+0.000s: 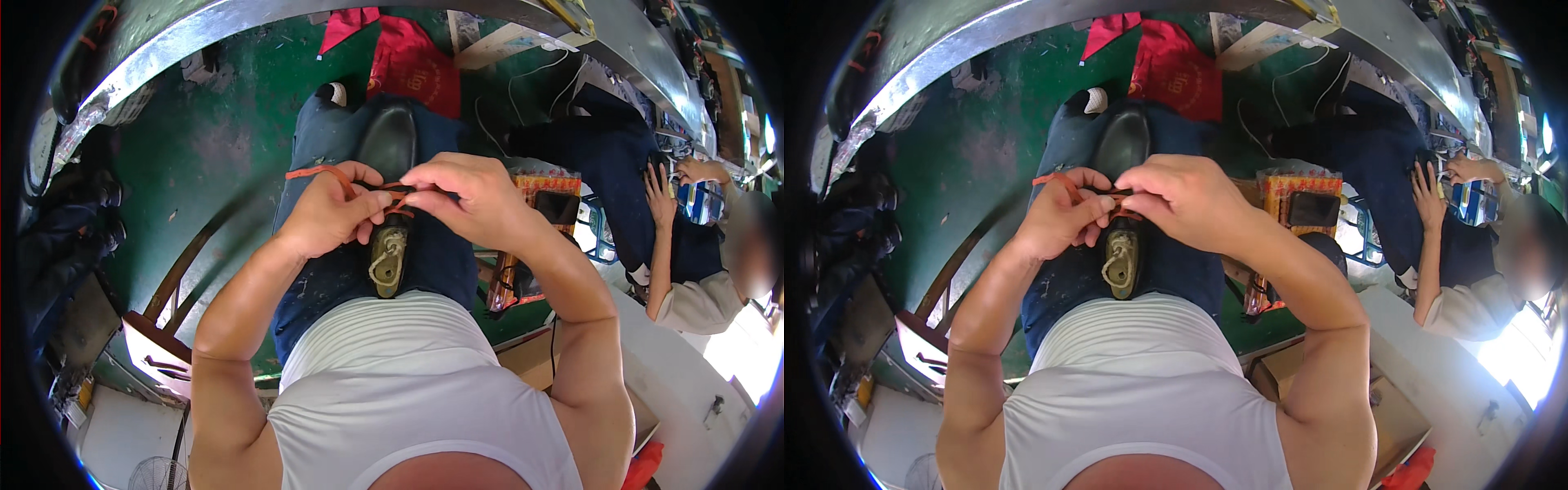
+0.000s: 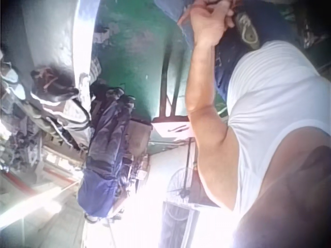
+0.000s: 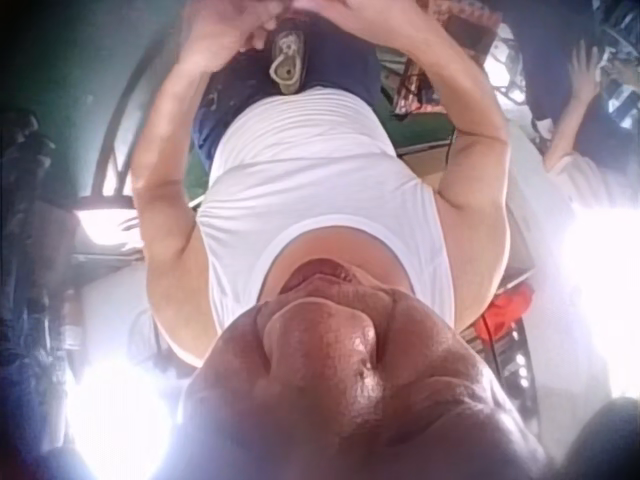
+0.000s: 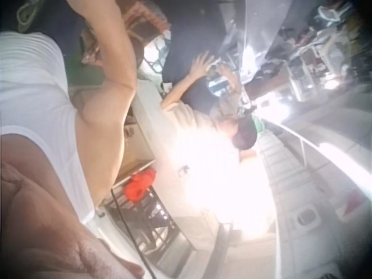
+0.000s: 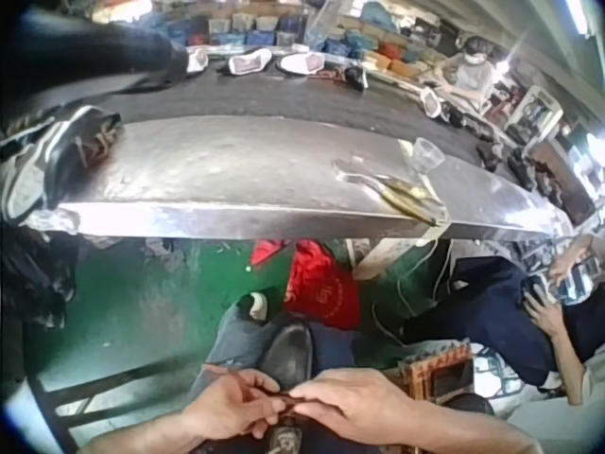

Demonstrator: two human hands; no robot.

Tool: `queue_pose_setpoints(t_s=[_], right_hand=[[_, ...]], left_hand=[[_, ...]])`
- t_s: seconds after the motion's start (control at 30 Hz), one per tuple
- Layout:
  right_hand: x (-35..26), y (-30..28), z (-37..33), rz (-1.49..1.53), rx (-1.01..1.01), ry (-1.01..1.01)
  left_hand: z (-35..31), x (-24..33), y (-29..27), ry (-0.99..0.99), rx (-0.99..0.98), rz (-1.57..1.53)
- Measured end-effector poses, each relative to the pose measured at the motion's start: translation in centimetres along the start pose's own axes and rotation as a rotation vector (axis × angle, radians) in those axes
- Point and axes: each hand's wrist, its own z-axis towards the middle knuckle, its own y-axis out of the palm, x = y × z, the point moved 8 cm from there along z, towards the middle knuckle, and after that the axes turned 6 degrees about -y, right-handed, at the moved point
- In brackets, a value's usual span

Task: The person is stitching and assembling parts of a shoe on an assembly line.

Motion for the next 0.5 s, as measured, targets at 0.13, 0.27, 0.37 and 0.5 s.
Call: queue_pose_setpoints(t_s=[0.13, 0.27, 0.37, 0.5], right_hand=[[-1.2, 1.1, 1.3, 0.043, 0.062, -0.115], [-2.1, 0.8, 1.3, 0.006, 0.163, -0.332], [-1.8, -0.1, 0.4, 0.118, 0.185, -0.314], [-0.4, -0.1, 0.1, 0.087, 0.069, -0.169]], left_hand=[[-2.6, 4.3, 4.9, 0.422, -0.123, 0.978], [-1.3, 3.3, 4.0, 0.331, 0.003, 1.105], [-1.4, 4.1, 4.1, 0.331, -0.015, 0.915], [-1.1, 4.2, 4.1, 0.176, -0.035, 0.958]])
